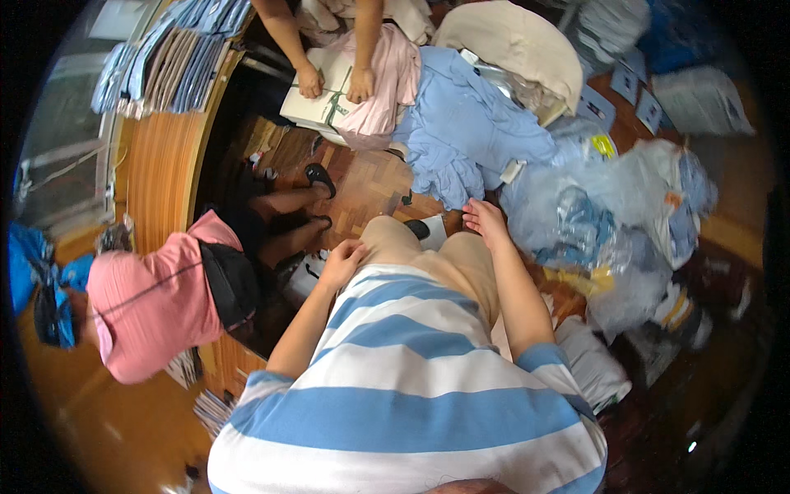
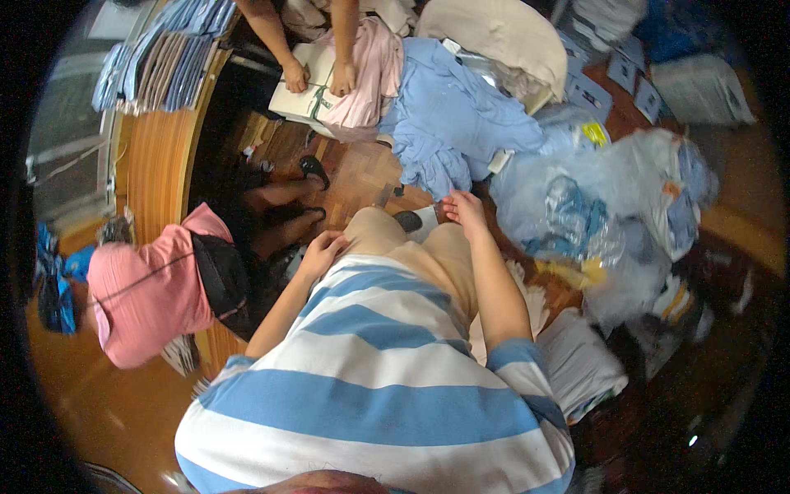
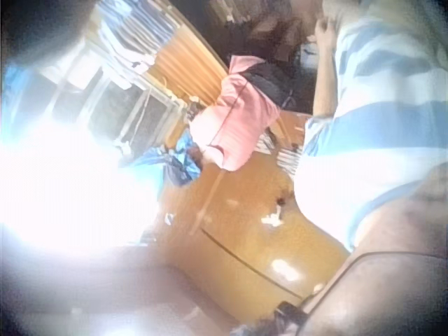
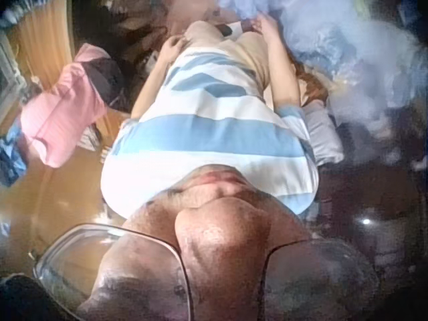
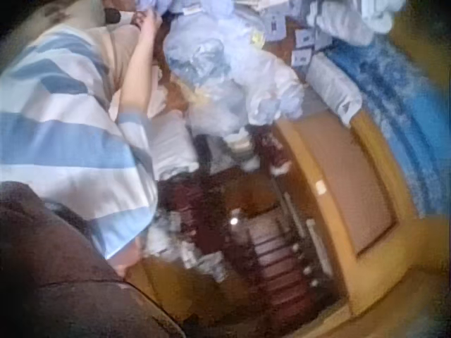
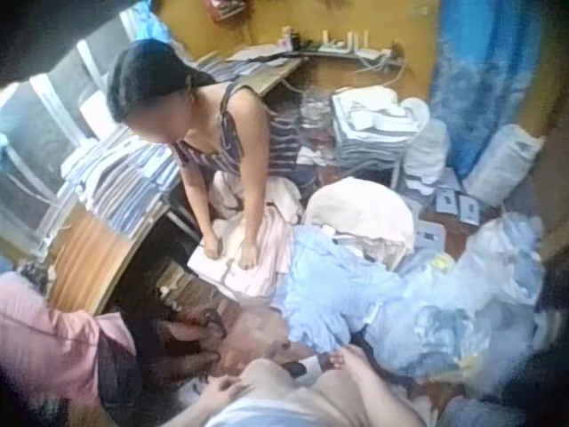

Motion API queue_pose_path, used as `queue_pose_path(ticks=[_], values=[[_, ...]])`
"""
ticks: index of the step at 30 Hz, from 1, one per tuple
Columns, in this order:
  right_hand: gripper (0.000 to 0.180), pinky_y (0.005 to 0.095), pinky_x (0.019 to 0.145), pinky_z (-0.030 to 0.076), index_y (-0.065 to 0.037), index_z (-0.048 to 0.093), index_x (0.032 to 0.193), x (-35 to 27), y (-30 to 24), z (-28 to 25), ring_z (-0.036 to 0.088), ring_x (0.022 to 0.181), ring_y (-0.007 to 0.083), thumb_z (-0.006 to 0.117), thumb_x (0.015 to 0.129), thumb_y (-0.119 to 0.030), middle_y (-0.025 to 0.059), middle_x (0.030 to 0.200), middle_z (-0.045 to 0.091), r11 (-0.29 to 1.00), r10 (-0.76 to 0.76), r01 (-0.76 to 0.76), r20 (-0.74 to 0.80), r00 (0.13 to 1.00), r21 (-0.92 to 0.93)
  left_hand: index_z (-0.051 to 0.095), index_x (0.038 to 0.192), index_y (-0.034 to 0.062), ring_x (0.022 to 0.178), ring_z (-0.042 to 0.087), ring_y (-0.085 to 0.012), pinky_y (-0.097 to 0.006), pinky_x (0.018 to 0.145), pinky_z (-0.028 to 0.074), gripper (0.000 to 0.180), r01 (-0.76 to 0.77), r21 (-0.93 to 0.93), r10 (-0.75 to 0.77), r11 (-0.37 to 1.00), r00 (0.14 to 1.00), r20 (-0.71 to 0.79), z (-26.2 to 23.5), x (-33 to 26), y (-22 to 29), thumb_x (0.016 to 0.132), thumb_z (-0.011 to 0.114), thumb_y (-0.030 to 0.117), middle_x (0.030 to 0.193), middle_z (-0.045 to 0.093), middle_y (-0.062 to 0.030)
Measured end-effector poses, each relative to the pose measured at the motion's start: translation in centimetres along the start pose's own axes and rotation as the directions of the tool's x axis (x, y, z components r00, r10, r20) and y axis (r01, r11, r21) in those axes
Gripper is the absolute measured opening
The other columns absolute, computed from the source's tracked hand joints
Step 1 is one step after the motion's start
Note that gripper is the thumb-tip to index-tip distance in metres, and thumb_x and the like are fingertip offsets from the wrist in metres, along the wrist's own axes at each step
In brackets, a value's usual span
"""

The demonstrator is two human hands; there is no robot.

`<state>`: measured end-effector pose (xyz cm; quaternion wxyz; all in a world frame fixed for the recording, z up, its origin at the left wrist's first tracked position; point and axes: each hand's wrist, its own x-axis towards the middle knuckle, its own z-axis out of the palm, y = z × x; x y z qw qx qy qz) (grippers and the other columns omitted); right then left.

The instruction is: The person places folded shirts into plastic bags, seals the bags, and organizes them into stacks on a table. The person handles both blue and tan shirts, picking them up from piles and placing them into clear plastic packaging one at a time.

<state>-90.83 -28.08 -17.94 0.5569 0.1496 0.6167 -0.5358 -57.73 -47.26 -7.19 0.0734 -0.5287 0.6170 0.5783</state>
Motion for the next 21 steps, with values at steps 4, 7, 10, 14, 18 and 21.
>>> queue_pose_path(ticks=[4,7,10,14,18,21], values=[[0.045,0.0494,0.091,0.05,-0.003,0.064,0.115,11.3,-1.4,-3.2,0.062,0.103,0.0404,0.077,0.08,-0.027,0.02,0.115,0.066,0.538,-0.615,0.258,-0.164,0.771,-0.803,0.066,0.114,-0.0029,0.092,0.066,-0.0141,-0.03,0.084,0.053,0.034,0.18,0.05,-0.162,0.982,0.954,-0.251,3.1,-6.5,-2.1,0.098,0.065,0.027,0.099,0.072,-0.0105],[0.061,0.0504,0.107,0.039,-0.005,0.053,0.131,11.9,-10.0,-3.0,0.047,0.128,0.0415,0.077,0.08,-0.028,0.0202,0.144,0.047,0.003,-0.869,0.318,0.155,0.471,-0.948,0.066,0.116,-0.0028,0.091,0.067,-0.0153,-0.031,0.083,0.054,0.037,0.291,-0.004,-0.276,0.957,0.902,-0.331,7.5,-13.3,-0.5,0.097,0.067,0.029,0.1,0.072,-0.0112],[0.058,0.0506,0.107,0.039,-0.007,0.055,0.131,15.7,-16.4,-4.4,0.05,0.125,0.0403,0.076,0.081,-0.028,0.0182,0.139,0.051,-0.159,-0.857,0.311,0.287,0.427,-0.937,0.064,0.121,-0.0016,0.097,0.065,-0.0141,-0.029,0.087,0.052,0.037,0.375,-0.238,-0.438,0.896,0.834,-0.336,10.8,-16.6,1.7,0.098,0.066,0.027,0.105,0.071,-0.0096],[0.054,0.0488,0.101,0.043,-0.009,0.056,0.129,21.7,-19.3,-6.1,0.054,0.119,0.0375,0.075,0.083,-0.029,0.016,0.128,0.057,-0.221,-0.566,0.262,0.342,0.75,-0.94,0.061,0.125,-0.0017,0.104,0.063,-0.0159,-0.029,0.092,0.049,0.034,0.28,-0.194,-0.334,0.94,0.869,-0.365,13.5,-16.7,5.1,0.101,0.062,0.022,0.113,0.069,-0.0098],[0.042,0.0484,0.095,0.045,-0.008,0.06,0.121,19.5,-18.2,-5.9,0.06,0.108,0.0359,0.072,0.085,-0.027,0.015,0.105,0.066,-0.22,-0.845,0.361,0.362,0.393,-0.906,0.061,0.125,-0.0024,0.108,0.062,-0.0162,-0.029,0.095,0.048,0.032,0.19,-0.379,-0.328,0.906,0.88,-0.344,16.8,-16.3,6.2,0.102,0.06,0.02,0.117,0.069,-0.0104],[0.04,0.049,0.088,0.049,-0.008,0.061,0.12,16.6,-14.3,-4.2,0.06,0.107,0.0355,0.072,0.085,-0.025,0.0149,0.108,0.064,-0.158,-0.813,0.604,0.451,0.369,-0.781,0.06,0.126,-0.0024,0.111,0.062,-0.0166,-0.029,0.099,0.046,0.032,0.225,-0.33,-0.348,0.917,0.854,-0.386,18.9,-17.1,5.9,0.102,0.059,0.02,0.117,0.069,-0.0112]])
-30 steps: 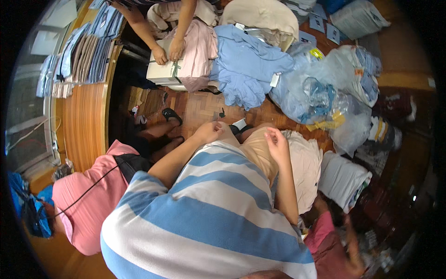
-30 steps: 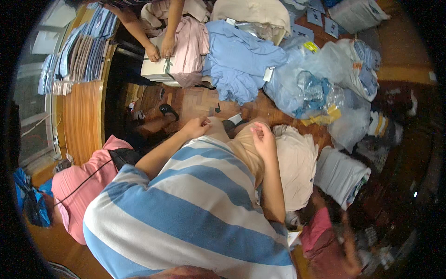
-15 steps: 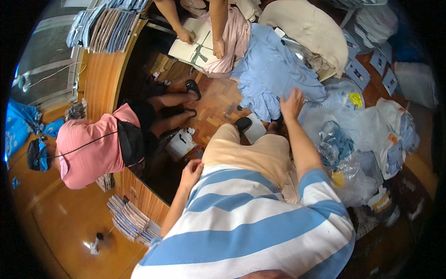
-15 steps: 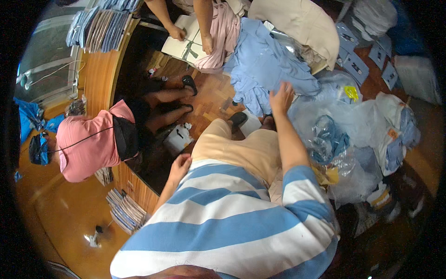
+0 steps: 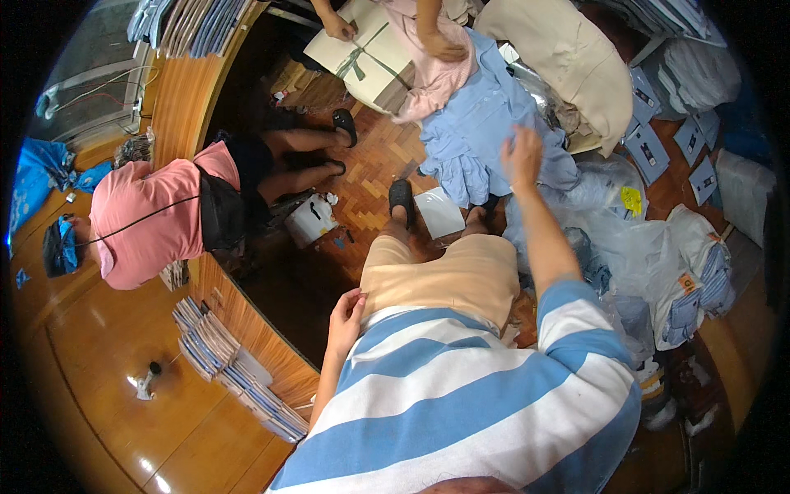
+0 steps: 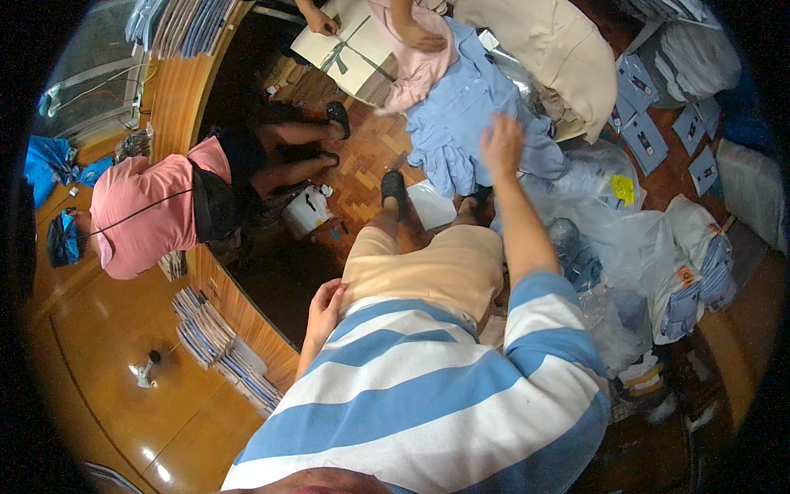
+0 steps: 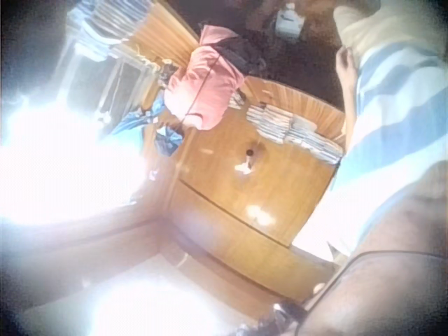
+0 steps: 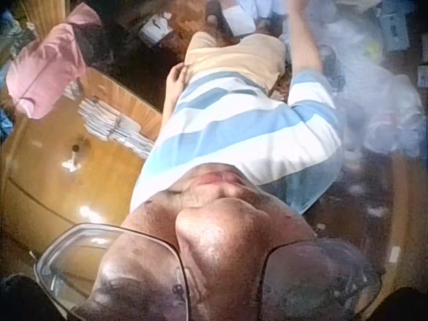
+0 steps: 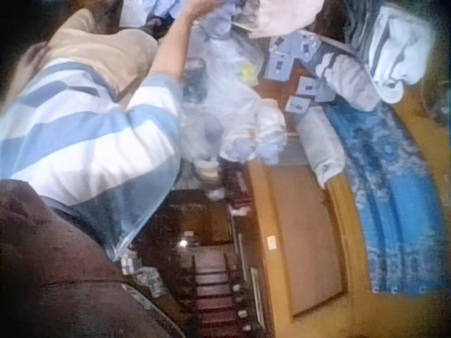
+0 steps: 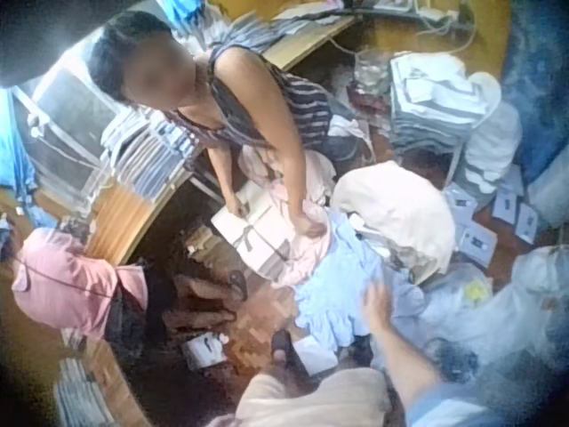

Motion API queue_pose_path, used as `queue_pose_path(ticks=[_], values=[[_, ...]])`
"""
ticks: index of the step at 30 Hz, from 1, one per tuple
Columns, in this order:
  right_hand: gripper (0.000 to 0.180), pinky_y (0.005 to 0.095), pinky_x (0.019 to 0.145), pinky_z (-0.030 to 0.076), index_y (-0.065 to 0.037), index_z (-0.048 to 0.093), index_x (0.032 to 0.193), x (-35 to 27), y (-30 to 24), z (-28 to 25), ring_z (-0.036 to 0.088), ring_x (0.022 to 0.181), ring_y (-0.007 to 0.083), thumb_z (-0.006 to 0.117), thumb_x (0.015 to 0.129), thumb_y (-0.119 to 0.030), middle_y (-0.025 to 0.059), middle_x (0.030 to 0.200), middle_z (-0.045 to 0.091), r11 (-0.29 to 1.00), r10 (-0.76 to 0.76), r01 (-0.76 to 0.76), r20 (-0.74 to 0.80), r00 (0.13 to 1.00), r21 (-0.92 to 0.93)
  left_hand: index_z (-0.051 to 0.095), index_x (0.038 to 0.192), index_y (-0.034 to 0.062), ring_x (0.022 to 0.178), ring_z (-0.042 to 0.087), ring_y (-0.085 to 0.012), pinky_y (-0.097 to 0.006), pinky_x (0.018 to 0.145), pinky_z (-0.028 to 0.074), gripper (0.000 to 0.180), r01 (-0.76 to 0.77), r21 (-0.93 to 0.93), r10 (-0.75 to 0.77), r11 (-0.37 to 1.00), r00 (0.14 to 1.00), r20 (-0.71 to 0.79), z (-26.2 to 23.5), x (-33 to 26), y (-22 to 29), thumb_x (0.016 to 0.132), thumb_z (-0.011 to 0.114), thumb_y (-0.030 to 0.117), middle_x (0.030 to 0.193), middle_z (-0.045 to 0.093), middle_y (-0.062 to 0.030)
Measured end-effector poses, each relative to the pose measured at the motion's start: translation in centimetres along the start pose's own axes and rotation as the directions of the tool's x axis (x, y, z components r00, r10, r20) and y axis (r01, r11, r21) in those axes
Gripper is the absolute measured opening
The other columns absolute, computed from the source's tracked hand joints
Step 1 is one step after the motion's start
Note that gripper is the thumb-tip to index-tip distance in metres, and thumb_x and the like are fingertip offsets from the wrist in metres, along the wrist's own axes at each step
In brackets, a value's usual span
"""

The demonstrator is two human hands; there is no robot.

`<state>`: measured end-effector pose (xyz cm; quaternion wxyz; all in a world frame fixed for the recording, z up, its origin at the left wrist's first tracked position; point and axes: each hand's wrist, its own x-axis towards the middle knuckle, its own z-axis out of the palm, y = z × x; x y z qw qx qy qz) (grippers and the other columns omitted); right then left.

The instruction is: The person places folded shirts into plastic bags, seals the bags, and organizes them into stacks on a table. The person handles both blue and tan shirts, picking them up from piles and placing them into clear plastic packaging one at a time.

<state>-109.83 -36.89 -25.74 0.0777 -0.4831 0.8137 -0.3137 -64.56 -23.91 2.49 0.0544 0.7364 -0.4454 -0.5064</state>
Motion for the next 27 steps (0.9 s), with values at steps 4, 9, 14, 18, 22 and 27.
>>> queue_pose_path(ticks=[4,9,14,18,22,27], values=[[0.061,0.0431,0.091,0.049,-0.011,0.053,0.135,-5.2,-0.8,7.4,0.053,0.123,0.0267,0.075,0.085,-0.036,0.0143,0.14,0.05,0.197,0.673,-0.944,0.663,0.328,0.266,0.059,0.127,-0.0028,0.109,0.062,-0.0166,-0.029,0.099,0.046,0.034,0.031,-0.031,-0.032,0.999,0.999,-0.017,0.4,-0.7,0.4,0.102,0.06,0.02,0.117,0.069,-0.0105],[0.081,0.0373,0.103,0.043,-0.01,0.043,0.147,-8.3,3.8,10.9,0.046,0.133,0.0221,0.075,0.084,-0.049,0.0104,0.151,0.04,-0.59,0.599,-0.489,0.754,0.268,0.643,0.058,0.127,-0.0037,0.111,0.062,-0.0173,-0.029,0.1,0.045,0.03,0.041,0.005,-0.041,0.999,0.999,0.006,-0.2,-1.2,0.0,0.104,0.056,0.015,0.119,0.069,-0.0111],[0.095,0.0481,0.11,0.04,-0.01,0.015,0.157,-7.4,2.5,10.8,0.043,0.133,0.0284,0.077,0.088,-0.031,0.0109,0.15,0.035,-0.772,0.441,-0.419,0.877,0.191,0.479,0.056,0.131,-0.0014,0.109,0.063,-0.0157,-0.028,0.096,0.048,0.033,0.101,-0.131,-0.092,0.986,0.993,0.078,-0.9,1.2,0.6,0.105,0.054,0.02,0.122,0.067,-0.0102],[0.063,0.0422,0.106,0.044,-0.006,0.049,0.139,-6.2,0.5,10.5,0.048,0.127,0.0286,0.075,0.088,-0.032,0.0139,0.135,0.051,-0.811,0.548,-0.114,0.814,0.194,0.574,0.055,0.133,0.0009,0.108,0.064,-0.0177,-0.034,0.092,0.053,0.035,0.104,-0.191,-0.063,0.976,0.976,0.208,0.5,4.7,3.6,0.105,0.054,0.022,0.123,0.066,-0.0107],[0.055,0.0413,0.109,0.04,-0.006,0.055,0.131,-5.9,0.2,9.6,0.05,0.128,0.0258,0.076,0.087,-0.031,0.0128,0.135,0.055,-0.74,0.634,-0.015,0.705,0.317,0.672,0.051,0.138,0.0021,0.108,0.065,-0.0185,-0.034,0.094,0.052,0.04,0.123,-0.205,-0.013,0.971,0.883,0.469,4.5,10.4,7.9,0.105,0.053,0.025,0.123,0.065,-0.0093],[0.056,0.0444,0.113,0.034,-0.005,0.055,0.13,-5.1,-3.2,7.8,0.052,0.126,0.0237,0.076,0.087,-0.034,0.0086,0.132,0.058,-0.726,0.671,0.1,0.668,0.321,0.681,0.044,0.143,0.003,0.112,0.065,-0.0235,-0.035,0.095,0.052,0.048,0.211,-0.356,0.073,0.911,0.765,0.64,12.5,21.5,12.1,0.104,0.055,0.027,0.125,0.063,-0.0101]])
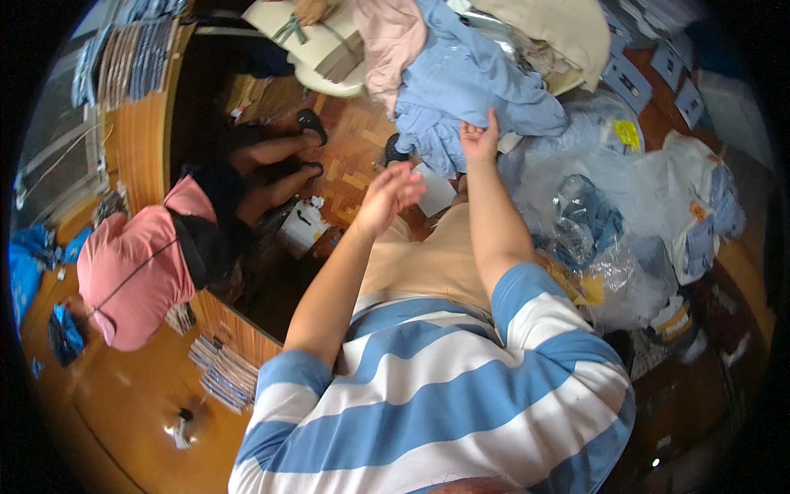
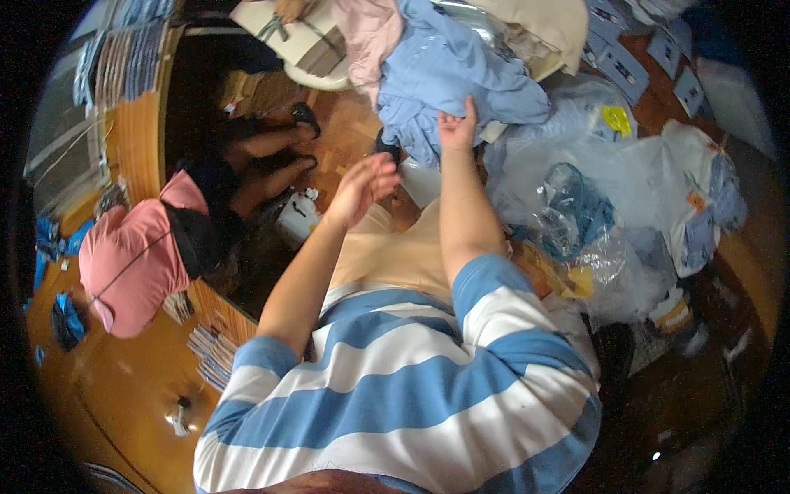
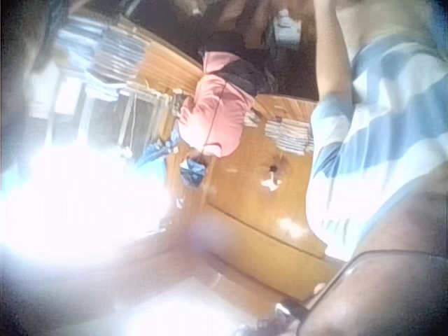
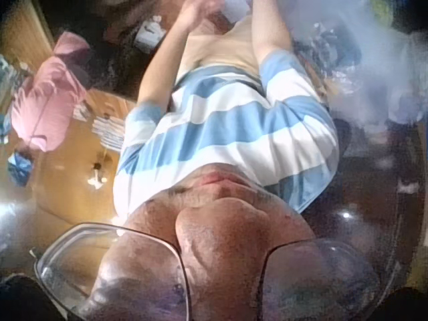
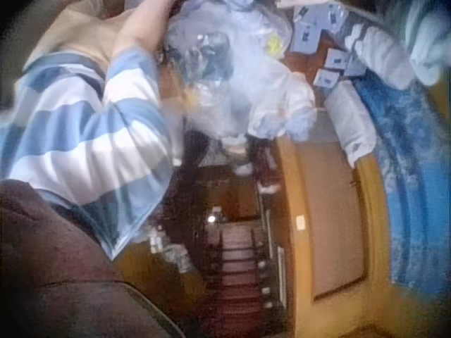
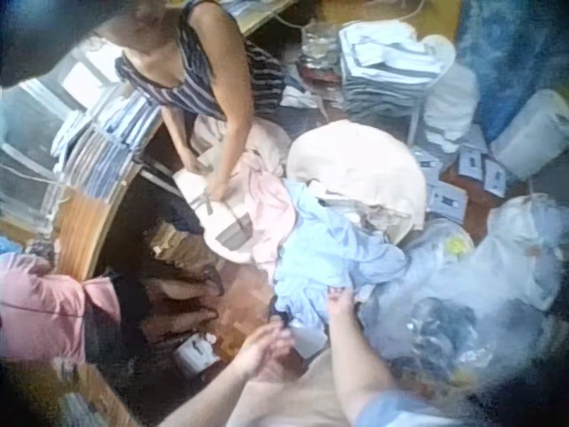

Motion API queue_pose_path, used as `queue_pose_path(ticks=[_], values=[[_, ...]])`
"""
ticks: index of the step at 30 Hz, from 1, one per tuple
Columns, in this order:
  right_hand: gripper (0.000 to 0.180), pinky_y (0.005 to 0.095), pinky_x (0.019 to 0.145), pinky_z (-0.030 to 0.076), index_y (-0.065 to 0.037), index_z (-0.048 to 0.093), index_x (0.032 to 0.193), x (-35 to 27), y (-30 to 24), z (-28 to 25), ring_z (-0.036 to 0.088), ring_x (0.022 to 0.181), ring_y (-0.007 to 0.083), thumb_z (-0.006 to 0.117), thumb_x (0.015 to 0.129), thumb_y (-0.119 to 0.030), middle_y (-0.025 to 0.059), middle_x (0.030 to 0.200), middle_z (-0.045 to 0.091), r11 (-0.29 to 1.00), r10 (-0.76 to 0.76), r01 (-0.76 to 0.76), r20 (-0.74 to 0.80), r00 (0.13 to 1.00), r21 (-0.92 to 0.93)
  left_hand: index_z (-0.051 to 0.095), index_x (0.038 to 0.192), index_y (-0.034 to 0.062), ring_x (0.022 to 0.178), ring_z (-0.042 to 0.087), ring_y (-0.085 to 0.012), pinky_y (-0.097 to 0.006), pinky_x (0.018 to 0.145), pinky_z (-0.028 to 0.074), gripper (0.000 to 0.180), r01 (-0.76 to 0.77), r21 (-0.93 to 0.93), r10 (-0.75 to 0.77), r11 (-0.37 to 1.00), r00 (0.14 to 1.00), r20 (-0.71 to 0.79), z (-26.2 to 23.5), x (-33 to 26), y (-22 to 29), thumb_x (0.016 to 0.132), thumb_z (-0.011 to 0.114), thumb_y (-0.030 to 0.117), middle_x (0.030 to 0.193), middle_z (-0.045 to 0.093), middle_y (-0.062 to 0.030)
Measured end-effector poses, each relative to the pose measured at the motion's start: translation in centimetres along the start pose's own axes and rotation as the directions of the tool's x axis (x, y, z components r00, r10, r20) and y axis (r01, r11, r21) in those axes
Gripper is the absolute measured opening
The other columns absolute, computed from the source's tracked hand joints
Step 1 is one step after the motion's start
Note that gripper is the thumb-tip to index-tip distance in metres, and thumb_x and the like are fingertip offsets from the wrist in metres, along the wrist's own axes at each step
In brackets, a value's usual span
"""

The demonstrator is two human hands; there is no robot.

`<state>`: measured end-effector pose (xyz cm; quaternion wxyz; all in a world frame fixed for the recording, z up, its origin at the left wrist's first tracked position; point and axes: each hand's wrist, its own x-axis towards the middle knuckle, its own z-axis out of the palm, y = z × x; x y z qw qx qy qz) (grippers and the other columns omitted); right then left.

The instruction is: The person places folded shirts into plastic bags, seals the bags, and organizes them into stacks on a table. The person handles both blue and tan shirts, picking them up from piles and placing them into clear plastic packaging one at a time.

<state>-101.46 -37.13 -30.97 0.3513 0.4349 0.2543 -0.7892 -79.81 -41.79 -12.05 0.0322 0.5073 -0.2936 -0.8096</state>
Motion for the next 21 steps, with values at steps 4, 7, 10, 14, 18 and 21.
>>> queue_pose_path(ticks=[4,7,10,14,18,21], values=[[0.056,0.044,0.1,0.046,-0.002,0.055,0.13,-4.4,0.6,1.9,0.06,0.113,0.0263,0.07,0.092,-0.04,0.0115,0.131,0.058,0.991,-0.013,-0.005,-0.138,0.99,-0.131,0.038,0.142,0.0009,0.117,0.062,-0.0287,-0.038,0.099,0.05,0.057,0.036,-0.197,-0.026,0.98,0.998,0.052,2.0,10.4,2.4,0.101,0.06,0.034,0.122,0.062,-0.0123],[0.055,0.0416,0.087,0.054,0.0,0.056,0.128,-6.0,0.0,2.4,0.065,0.102,0.0287,0.063,0.097,-0.044,0.0159,0.124,0.061,0.826,-0.304,0.118,-0.26,0.917,-0.551,0.03,0.144,0.0012,0.119,0.06,-0.0331,-0.041,0.101,0.049,0.068,0.093,-0.318,-0.076,0.944,0.995,0.065,3.0,16.4,3.2,0.097,0.065,0.037,0.121,0.06,-0.0152],[0.054,0.0382,0.081,0.055,0.004,0.059,0.124,-8.7,-0.7,3.4,0.066,0.099,0.0288,0.058,0.101,-0.044,0.0187,0.113,0.066,0.493,-0.613,0.251,-0.129,0.779,-0.833,0.022,0.146,0.0037,0.12,0.056,-0.0341,-0.046,0.1,0.048,0.086,0.135,-0.347,-0.122,0.928,0.991,0.06,2.5,20.8,2.2,0.09,0.074,0.042,0.127,0.051,-0.0184],[0.049,0.0345,0.09,0.048,0.009,0.061,0.118,-10.0,1.0,3.6,0.065,0.103,0.0233,0.051,0.106,-0.038,0.0182,0.111,0.07,0.237,-0.781,0.621,0.234,0.579,-0.748,0.027,0.145,0.0044,0.119,0.052,-0.0304,-0.049,0.098,0.048,0.087,0.246,-0.377,-0.238,0.893,0.969,0.069,3.2,21.0,0.9,0.087,0.075,0.049,0.133,0.044,-0.016],[0.046,0.038,0.092,0.049,0.001,0.055,0.128,-12.4,2.0,5.6,0.062,0.109,0.0207,0.051,0.106,-0.039,0.0139,0.124,0.065,0.414,-0.802,0.766,0.201,0.562,-0.491,0.039,0.145,0.0049,0.126,0.055,-0.0312,-0.049,0.103,0.048,0.064,0.14,-0.638,0.068,0.757,0.955,0.289,2.4,22.7,2.6,0.098,0.061,0.042,0.142,0.05,-0.0142],[0.042,0.048,0.092,0.049,-0.01,0.051,0.13,-14.8,-0.4,7.7,0.06,0.116,0.0228,0.055,0.104,-0.043,0.0102,0.129,0.061,0.562,-0.738,0.662,0.062,0.672,-0.496,0.051,0.133,-0.0017,0.125,0.059,-0.029,-0.047,0.11,0.047,0.043,-0.036,-0.763,0.183,0.645,0.977,0.109,1.4,23.7,6.4,0.102,0.057,0.028,0.134,0.062,-0.0157]])
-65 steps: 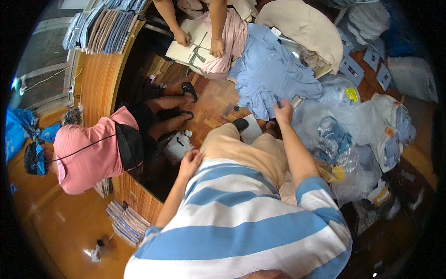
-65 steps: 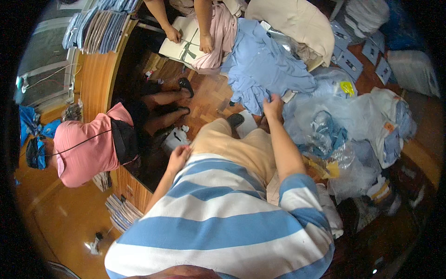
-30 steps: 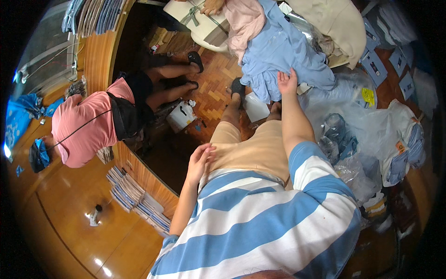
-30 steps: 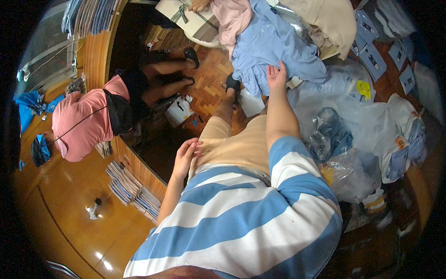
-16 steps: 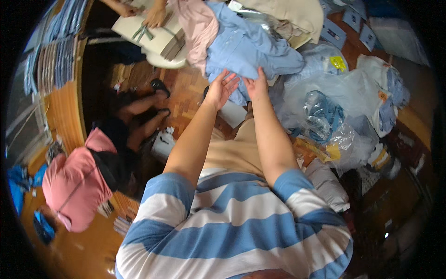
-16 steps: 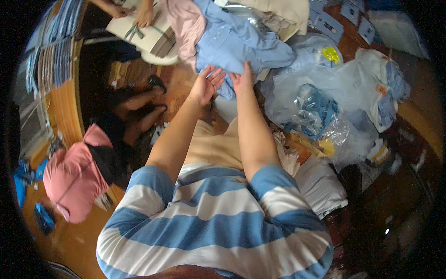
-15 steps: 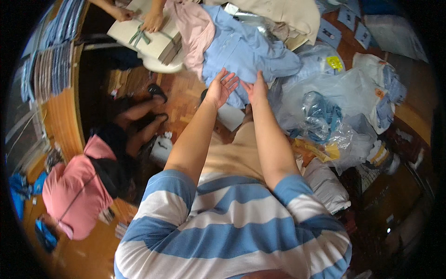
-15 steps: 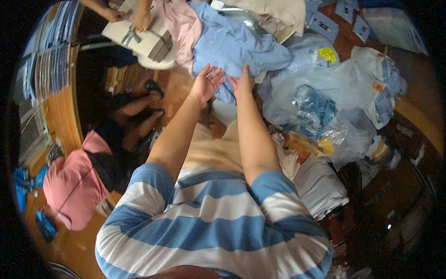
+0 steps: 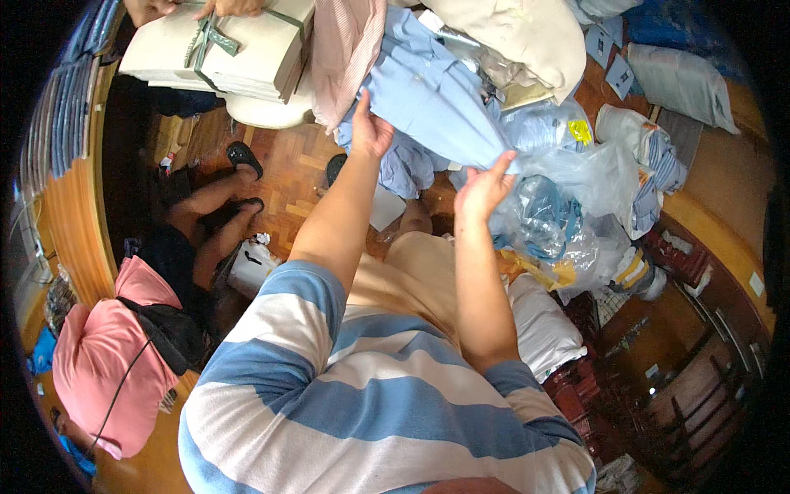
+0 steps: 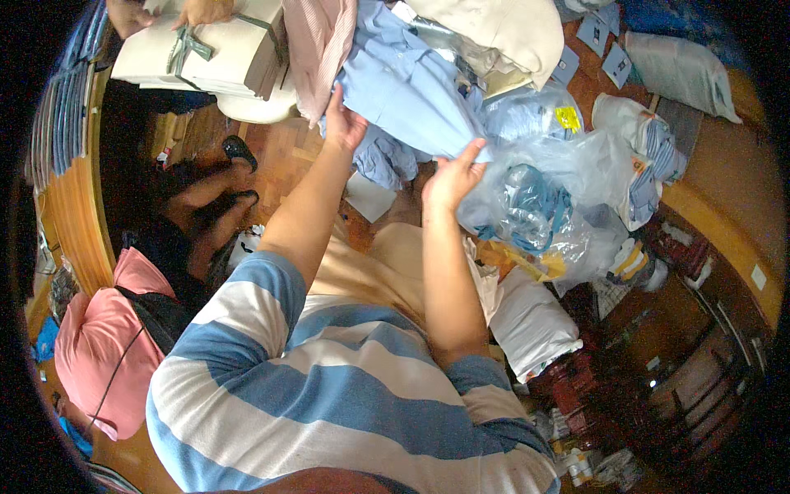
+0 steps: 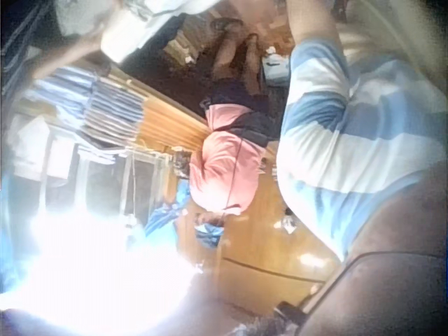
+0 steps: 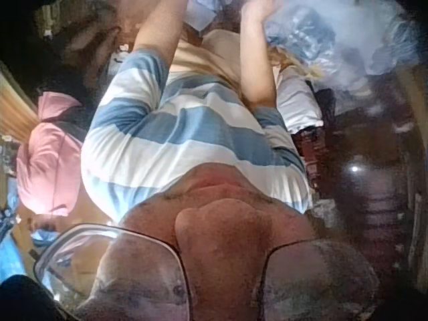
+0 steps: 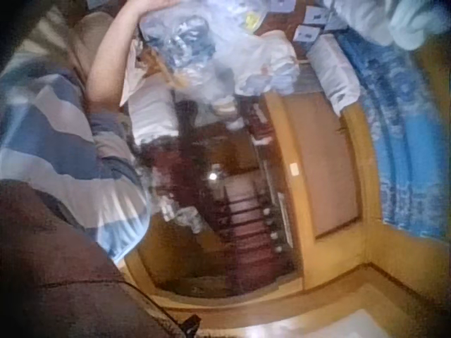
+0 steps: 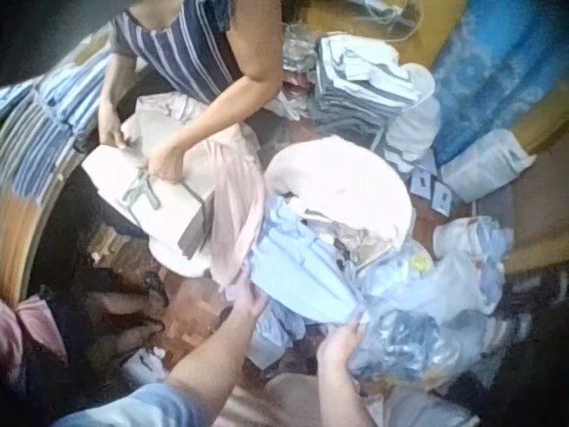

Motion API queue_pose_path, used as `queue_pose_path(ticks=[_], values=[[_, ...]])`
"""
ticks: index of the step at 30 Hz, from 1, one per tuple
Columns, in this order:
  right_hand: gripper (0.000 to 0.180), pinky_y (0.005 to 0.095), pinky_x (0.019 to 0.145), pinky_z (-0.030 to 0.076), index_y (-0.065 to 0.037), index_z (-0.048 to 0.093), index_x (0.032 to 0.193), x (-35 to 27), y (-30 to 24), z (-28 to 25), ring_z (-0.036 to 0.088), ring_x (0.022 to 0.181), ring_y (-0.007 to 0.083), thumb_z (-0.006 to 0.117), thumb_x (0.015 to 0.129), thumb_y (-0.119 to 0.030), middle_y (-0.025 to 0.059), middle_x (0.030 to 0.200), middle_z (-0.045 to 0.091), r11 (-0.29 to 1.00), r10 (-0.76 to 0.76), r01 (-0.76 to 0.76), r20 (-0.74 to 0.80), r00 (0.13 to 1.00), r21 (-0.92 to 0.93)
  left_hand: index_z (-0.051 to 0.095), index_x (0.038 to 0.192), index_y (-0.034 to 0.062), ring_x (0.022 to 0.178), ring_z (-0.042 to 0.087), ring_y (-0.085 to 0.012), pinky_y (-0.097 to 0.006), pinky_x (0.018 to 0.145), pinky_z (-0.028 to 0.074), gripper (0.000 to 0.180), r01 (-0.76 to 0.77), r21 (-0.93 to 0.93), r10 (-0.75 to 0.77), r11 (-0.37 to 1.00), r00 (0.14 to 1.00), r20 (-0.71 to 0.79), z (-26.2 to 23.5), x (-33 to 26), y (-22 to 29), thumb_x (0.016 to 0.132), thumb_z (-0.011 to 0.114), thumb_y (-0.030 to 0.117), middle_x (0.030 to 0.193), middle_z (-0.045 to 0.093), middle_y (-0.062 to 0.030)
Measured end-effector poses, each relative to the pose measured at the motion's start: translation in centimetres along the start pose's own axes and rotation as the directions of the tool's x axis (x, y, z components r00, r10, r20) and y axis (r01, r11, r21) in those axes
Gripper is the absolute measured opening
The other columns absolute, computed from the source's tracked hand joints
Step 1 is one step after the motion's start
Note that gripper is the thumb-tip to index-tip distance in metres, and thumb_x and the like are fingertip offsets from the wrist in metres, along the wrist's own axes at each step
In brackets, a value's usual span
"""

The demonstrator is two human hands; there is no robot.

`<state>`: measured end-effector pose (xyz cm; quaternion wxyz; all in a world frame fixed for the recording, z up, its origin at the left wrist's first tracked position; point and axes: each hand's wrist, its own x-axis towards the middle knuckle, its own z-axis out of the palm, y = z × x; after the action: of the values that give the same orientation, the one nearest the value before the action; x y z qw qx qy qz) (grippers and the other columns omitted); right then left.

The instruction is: The person places folded shirts into plastic bags, seals the bags, and organizes them into stacks on a table. The person handles both blue and tan shirts, picking them up from piles and placing them into clear plastic packaging one at a time.

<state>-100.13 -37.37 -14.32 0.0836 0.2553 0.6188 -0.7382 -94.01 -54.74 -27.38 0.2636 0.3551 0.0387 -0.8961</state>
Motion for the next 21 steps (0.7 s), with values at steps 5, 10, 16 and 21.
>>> queue_pose_path(ticks=[5,10,16,21], values=[[0.041,0.0404,0.081,0.055,-0.011,0.049,0.13,1.1,-5.3,-1.0,0.064,0.111,0.0243,0.059,0.102,-0.039,0.0127,0.126,0.062,0.999,-0.041,0.04,0.146,0.988,0.009,0.051,0.132,-0.0022,0.122,0.061,-0.0299,-0.047,0.106,0.05,0.037,0.04,0.046,-0.04,0.998,0.999,0.011,1.5,0.1,2.8,0.103,0.051,0.021,0.131,0.062,-0.0169],[0.039,0.0327,0.075,0.054,-0.01,0.051,0.13,4.2,-6.8,-5.8,0.067,0.1,0.0211,0.067,0.099,-0.029,0.0109,0.119,0.065,0.938,0.347,-0.336,0.19,0.919,-0.087,0.046,0.135,-0.0023,0.121,0.06,-0.0325,-0.051,0.102,0.051,0.037,0.086,0.203,-0.089,0.975,0.996,0.008,2.5,-4.7,4.5,0.106,0.041,0.022,0.131,0.061,-0.0179],[0.052,0.0364,0.069,0.054,-0.004,0.055,0.123,2.0,-5.0,-7.0,0.066,0.095,0.0206,0.081,0.087,-0.031,0.0115,0.114,0.066,0.902,0.307,-0.254,0.105,0.946,-0.35,0.049,0.128,-0.0031,0.094,0.069,-0.0282,-0.044,0.072,0.063,0.034,0.012,0.636,0.256,0.772,0.909,-0.328,-2.1,-7.8,4.8,0.107,0.039,0.022,0.112,0.064,-0.0164],[0.053,0.0362,0.055,0.053,0.004,0.063,0.097,3.2,0.5,-12.1,0.068,0.074,0.0213,0.088,0.077,-0.038,0.0135,0.085,0.068,0.571,0.355,-0.236,-0.023,0.935,-0.786,0.048,0.125,-0.0008,0.076,0.065,-0.0225,-0.039,0.062,0.062,0.033,0.245,0.767,0.228,0.592,0.862,-0.452,-4.1,-10.4,7.0,0.107,0.041,0.026,0.099,0.062,-0.0133]])
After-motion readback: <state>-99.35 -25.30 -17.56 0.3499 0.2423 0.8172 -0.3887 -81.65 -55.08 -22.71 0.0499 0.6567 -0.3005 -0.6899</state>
